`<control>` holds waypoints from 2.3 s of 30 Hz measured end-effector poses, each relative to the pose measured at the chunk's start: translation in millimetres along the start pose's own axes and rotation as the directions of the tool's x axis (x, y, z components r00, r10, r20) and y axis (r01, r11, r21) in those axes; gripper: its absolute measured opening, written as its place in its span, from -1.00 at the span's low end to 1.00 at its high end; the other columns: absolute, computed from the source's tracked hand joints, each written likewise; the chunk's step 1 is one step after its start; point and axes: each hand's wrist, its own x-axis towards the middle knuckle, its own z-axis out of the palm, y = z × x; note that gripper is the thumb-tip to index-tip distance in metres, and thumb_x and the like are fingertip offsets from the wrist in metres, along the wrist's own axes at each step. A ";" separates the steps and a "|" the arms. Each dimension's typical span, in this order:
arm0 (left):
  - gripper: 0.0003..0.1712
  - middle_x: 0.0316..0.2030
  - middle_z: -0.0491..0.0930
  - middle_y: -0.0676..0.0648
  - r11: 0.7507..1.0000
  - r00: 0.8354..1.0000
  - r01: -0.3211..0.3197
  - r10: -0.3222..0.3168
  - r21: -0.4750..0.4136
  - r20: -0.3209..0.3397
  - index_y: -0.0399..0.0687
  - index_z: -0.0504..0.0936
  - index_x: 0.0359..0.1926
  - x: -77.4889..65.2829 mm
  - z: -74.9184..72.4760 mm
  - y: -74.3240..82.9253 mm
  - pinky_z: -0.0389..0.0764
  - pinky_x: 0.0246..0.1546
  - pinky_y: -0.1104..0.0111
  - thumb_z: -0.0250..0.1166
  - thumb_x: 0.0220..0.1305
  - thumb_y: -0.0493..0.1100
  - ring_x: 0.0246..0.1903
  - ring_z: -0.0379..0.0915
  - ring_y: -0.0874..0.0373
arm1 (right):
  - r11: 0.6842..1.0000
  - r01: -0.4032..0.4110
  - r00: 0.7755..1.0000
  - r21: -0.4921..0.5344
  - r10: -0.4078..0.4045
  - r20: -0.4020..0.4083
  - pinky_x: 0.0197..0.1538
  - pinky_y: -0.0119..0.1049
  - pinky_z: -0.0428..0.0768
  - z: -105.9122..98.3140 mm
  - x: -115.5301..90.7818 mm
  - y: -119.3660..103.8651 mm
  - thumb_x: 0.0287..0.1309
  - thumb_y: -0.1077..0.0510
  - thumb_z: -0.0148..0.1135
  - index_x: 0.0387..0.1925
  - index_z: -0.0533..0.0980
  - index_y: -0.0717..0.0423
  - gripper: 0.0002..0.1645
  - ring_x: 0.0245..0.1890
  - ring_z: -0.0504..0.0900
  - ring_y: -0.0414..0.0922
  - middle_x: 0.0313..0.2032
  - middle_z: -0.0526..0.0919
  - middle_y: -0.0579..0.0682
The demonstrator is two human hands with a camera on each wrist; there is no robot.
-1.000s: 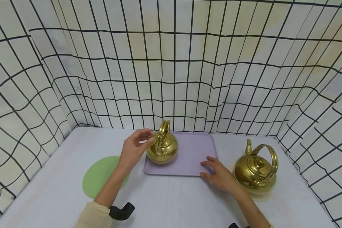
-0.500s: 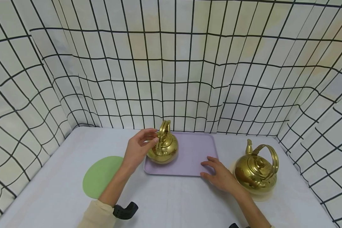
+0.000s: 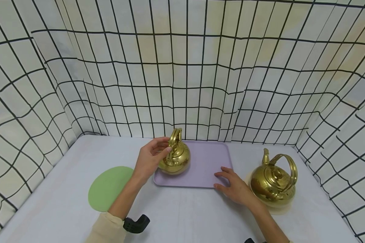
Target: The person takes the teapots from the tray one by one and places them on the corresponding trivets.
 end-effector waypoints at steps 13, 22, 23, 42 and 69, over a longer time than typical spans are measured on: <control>-0.58 0.11 0.70 -0.21 0.997 0.996 0.079 -0.079 -0.009 0.034 -0.08 0.62 0.29 -0.6 1.3 2.4 0.60 0.11 0.50 0.32 0.47 -0.15 0.12 0.64 0.14 | 1.000 -0.003 1.000 0.005 0.003 0.001 0.52 0.31 0.30 0.0 0.0 0.2 0.30 0.01 0.43 0.19 0.62 0.07 -0.52 0.52 0.29 0.37 0.48 0.37 0.31; -0.57 0.15 0.70 -0.20 0.993 0.994 0.107 -0.108 -0.041 -0.010 -0.06 0.64 0.29 -2.5 4.5 3.1 0.58 0.08 0.57 0.33 0.45 -0.18 0.12 0.63 0.18 | 1.000 -0.002 1.000 0.003 0.002 0.002 0.51 0.32 0.30 0.5 1.7 2.6 0.31 0.02 0.41 0.20 0.61 0.07 -0.52 0.53 0.28 0.36 0.49 0.36 0.31; -0.57 0.17 0.70 -0.19 0.994 0.994 0.104 -0.105 -0.041 -0.016 -0.07 0.64 0.30 -2.7 4.6 2.9 0.58 0.09 0.57 0.33 0.45 -0.18 0.15 0.62 0.16 | 1.000 -0.005 1.000 0.003 0.005 0.002 0.52 0.32 0.30 0.6 2.0 2.6 0.31 0.02 0.41 0.20 0.61 0.07 -0.52 0.53 0.28 0.36 0.49 0.36 0.30; -0.55 0.29 0.63 -0.16 0.992 0.993 0.058 -0.068 -0.109 -0.096 -0.09 0.63 0.30 -9.9 -8.7 8.2 0.61 0.14 0.59 0.35 0.43 -0.23 0.06 0.62 0.44 | 0.999 -0.031 0.999 0.018 0.031 0.016 0.52 0.33 0.28 -0.9 0.7 -1.2 0.31 0.02 0.41 0.21 0.60 0.06 -0.52 0.54 0.25 0.37 0.51 0.34 0.30; -0.54 -0.02 0.70 0.36 0.993 0.991 -0.004 -0.012 -0.120 -0.130 -0.24 0.58 0.32 -27.4 -44.2 1.9 0.61 0.15 0.58 0.31 0.45 -0.24 0.06 0.65 0.43 | 1.000 -0.018 1.000 0.014 0.018 0.009 0.52 0.33 0.28 1.7 2.0 1.1 0.32 0.04 0.40 0.21 0.60 0.07 -0.52 0.54 0.26 0.37 0.51 0.33 0.30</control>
